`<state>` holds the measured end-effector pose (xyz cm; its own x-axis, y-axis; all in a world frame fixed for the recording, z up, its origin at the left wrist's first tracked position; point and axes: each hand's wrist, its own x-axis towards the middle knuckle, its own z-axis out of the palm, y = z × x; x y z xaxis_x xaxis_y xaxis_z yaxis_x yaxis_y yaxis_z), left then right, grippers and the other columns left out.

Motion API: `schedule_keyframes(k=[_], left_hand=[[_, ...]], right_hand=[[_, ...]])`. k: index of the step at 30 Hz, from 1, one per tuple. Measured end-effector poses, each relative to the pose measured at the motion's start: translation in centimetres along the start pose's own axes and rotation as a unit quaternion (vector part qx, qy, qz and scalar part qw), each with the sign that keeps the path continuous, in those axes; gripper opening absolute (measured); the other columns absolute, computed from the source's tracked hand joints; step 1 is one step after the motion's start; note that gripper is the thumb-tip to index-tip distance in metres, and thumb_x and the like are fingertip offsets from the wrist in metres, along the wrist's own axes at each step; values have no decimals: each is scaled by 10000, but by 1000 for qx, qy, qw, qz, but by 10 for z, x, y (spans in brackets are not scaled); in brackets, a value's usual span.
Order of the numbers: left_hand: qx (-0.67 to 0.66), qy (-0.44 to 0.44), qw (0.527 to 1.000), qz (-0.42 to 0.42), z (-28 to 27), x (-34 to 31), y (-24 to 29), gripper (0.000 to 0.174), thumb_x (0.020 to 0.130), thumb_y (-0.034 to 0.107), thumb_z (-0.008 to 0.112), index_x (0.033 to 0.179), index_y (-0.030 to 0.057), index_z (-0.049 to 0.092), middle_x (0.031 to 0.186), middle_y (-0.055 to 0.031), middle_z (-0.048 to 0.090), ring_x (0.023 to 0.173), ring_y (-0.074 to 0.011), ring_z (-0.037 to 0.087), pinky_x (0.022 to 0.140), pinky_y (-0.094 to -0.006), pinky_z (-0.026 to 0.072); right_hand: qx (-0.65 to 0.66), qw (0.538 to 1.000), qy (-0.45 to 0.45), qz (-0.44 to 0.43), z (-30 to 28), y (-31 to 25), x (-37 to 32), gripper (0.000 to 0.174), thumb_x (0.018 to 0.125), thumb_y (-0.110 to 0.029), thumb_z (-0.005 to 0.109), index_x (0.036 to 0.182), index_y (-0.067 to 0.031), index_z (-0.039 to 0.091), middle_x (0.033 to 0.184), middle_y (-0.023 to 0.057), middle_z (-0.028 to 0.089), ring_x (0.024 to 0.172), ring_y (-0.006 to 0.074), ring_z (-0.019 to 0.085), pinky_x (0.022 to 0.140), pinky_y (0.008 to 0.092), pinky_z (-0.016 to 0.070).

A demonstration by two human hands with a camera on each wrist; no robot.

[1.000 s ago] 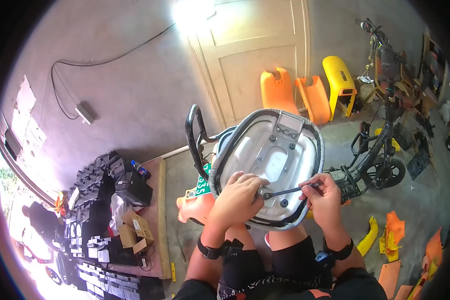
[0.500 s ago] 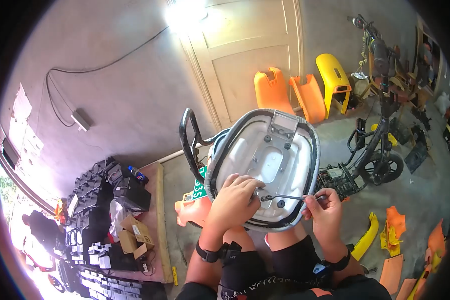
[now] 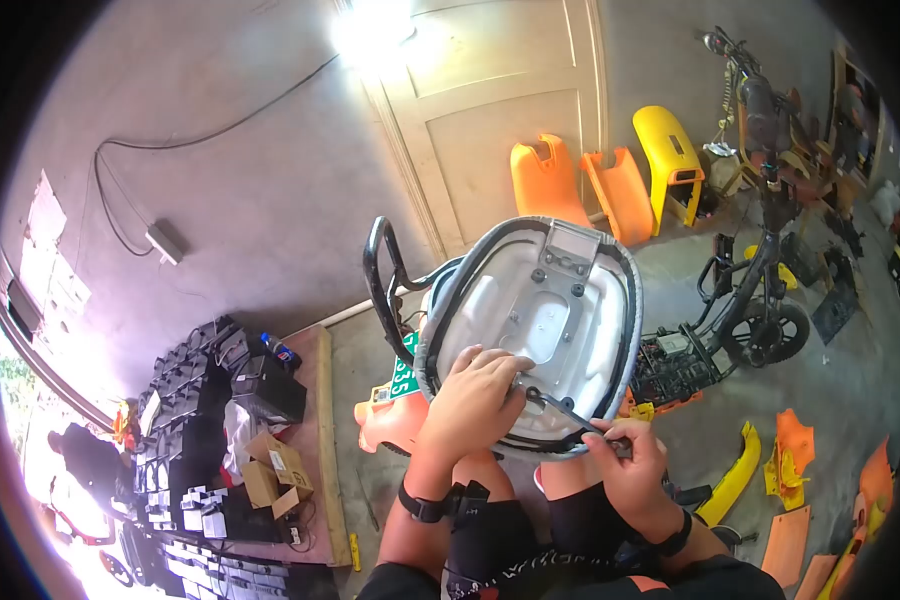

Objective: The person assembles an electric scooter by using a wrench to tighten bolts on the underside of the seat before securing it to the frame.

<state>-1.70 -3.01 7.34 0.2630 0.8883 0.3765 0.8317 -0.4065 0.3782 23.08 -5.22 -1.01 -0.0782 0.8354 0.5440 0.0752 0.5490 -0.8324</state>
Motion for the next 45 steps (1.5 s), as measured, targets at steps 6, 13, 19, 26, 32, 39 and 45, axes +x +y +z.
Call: schedule_keyframes(k=[6, 13, 19, 26, 32, 39, 45], left_hand=[[-10, 10, 1000, -4, 0, 3, 2, 254, 969, 184, 654, 1182, 56, 707, 1173, -151, 729, 1211, -323, 643, 1156, -459, 390], [7, 22, 1000, 1, 4, 2, 0, 222, 980, 220, 686, 1137, 67, 721, 1120, -125, 748, 1194, -300, 658, 1142, -452, 402], [21, 23, 1000, 7, 4, 0, 0, 199, 968, 202, 697, 1125, 83, 723, 1124, -105, 753, 1205, -292, 658, 1159, -467, 396], [7, 8, 1000, -8, 2, 1, 1, 178, 965, 190, 696, 1110, 91, 724, 1115, -97, 758, 1169, -296, 677, 1168, -476, 391], [-3, 28, 1000, 7, 3, 4, -1, 146, 960, 158, 682, 1052, 55, 728, 1062, -121, 756, 1098, -306, 684, 1066, -422, 437], [-22, 13, 1000, 11, 2, 8, -7, 146, 949, 135, 640, 1040, 48, 714, 1058, -125, 752, 1128, -308, 679, 1117, -476, 416], [-54, -19, 998, 7, -1, 10, -9, 169, 944, 109, 629, 1064, 29, 717, 1070, -137, 763, 1063, -345, 696, 1030, -429, 481]], right_hand=[[-145, 975, -31, -165, -3, -20, 9, 319, 834, -22, 868, 1016, -48, 608, 981, 138, 751, 803, 308, 723, 674, 393, 571], [-161, 967, -65, -189, -1, -25, 10, 341, 806, -21, 870, 1031, -64, 617, 999, 103, 743, 807, 291, 702, 677, 395, 556], [-157, 966, -79, -190, 0, -23, 10, 324, 826, -37, 854, 1050, -71, 623, 1009, 105, 738, 808, 293, 704, 678, 402, 555], [-221, 966, -110, -80, -7, -12, 11, 312, 893, -196, 823, 1099, -56, 637, 848, 90, 673, 746, 301, 686, 648, 426, 541], [-269, 934, -109, -207, -10, -14, 33, 220, 869, -196, 823, 964, -72, 669, 782, 78, 643, 674, 295, 649, 590, 418, 510], [-313, 917, -133, -210, -16, -21, 40, 189, 847, -179, 830, 875, -74, 676, 676, 50, 597, 588, 265, 616, 537, 394, 485], [-265, 914, -147, -270, -23, -15, 57, 157, 835, -118, 824, 854, -56, 681, 662, 48, 601, 577, 254, 623, 528, 389, 486]])
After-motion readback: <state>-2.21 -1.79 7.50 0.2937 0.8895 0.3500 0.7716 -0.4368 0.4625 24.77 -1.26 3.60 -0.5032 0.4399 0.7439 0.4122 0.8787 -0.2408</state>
